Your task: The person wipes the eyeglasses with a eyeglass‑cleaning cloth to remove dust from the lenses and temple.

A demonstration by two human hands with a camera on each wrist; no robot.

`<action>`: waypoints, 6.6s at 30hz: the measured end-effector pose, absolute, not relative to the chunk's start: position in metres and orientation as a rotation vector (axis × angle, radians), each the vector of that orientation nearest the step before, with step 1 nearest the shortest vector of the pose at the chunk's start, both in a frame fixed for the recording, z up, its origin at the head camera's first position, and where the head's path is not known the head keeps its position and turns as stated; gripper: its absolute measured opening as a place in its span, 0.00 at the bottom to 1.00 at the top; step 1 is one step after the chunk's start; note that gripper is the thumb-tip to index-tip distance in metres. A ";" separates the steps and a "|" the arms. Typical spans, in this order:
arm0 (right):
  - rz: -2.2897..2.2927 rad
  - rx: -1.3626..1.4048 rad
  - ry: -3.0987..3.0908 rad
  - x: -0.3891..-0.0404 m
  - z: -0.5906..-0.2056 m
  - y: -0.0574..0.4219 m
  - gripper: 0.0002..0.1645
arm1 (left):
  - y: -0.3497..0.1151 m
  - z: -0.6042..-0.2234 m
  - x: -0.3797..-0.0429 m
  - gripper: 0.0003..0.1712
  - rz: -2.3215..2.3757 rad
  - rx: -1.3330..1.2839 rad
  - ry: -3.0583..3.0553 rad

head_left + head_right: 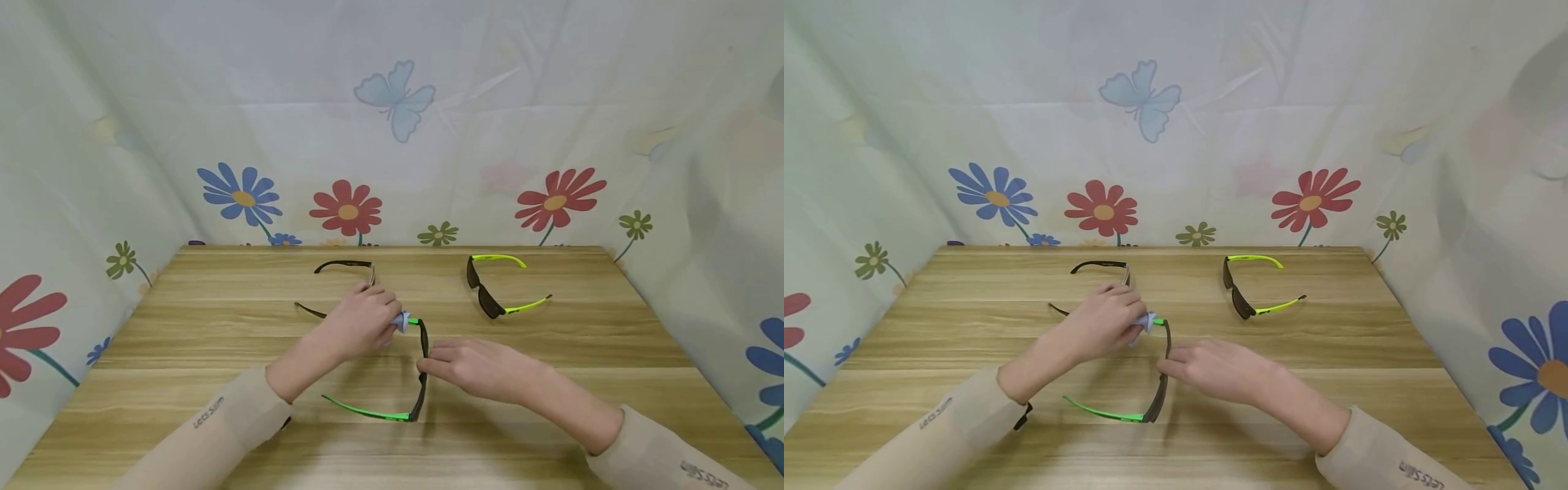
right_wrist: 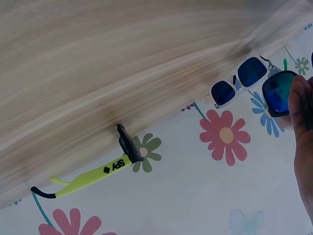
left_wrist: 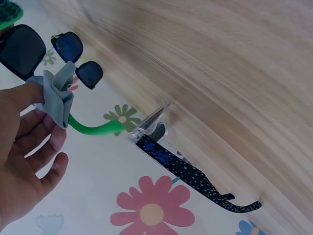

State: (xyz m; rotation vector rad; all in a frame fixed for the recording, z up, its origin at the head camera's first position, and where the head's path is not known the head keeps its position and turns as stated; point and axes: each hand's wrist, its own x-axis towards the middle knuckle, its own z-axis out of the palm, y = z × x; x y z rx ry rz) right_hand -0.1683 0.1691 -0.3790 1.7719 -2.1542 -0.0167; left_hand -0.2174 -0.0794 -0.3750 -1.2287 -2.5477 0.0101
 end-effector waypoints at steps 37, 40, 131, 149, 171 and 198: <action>0.164 1.662 -2.145 -0.179 -0.382 0.200 0.26 | -0.121 -0.373 -0.242 0.04 -0.346 -0.968 -2.624; 0.165 1.669 -2.141 -0.178 -0.382 0.196 0.24 | -0.117 -0.370 -0.242 0.05 -0.349 -0.988 -2.571; 0.287 1.530 -2.329 -0.203 -0.386 0.231 0.20 | -0.135 -0.373 -0.234 0.04 -0.352 -0.878 -2.767; 0.370 1.542 -2.486 -0.233 -0.394 0.217 0.12 | -0.135 -0.376 -0.234 0.04 -0.375 -0.860 -2.780; 0.415 1.461 -2.630 -0.265 -0.404 0.195 0.09 | -0.135 -0.379 -0.232 0.05 -0.378 -0.871 -2.797; 0.249 1.167 -2.814 -0.288 -0.409 0.163 0.16 | -0.128 -0.379 -0.228 0.05 -0.351 -0.904 -2.793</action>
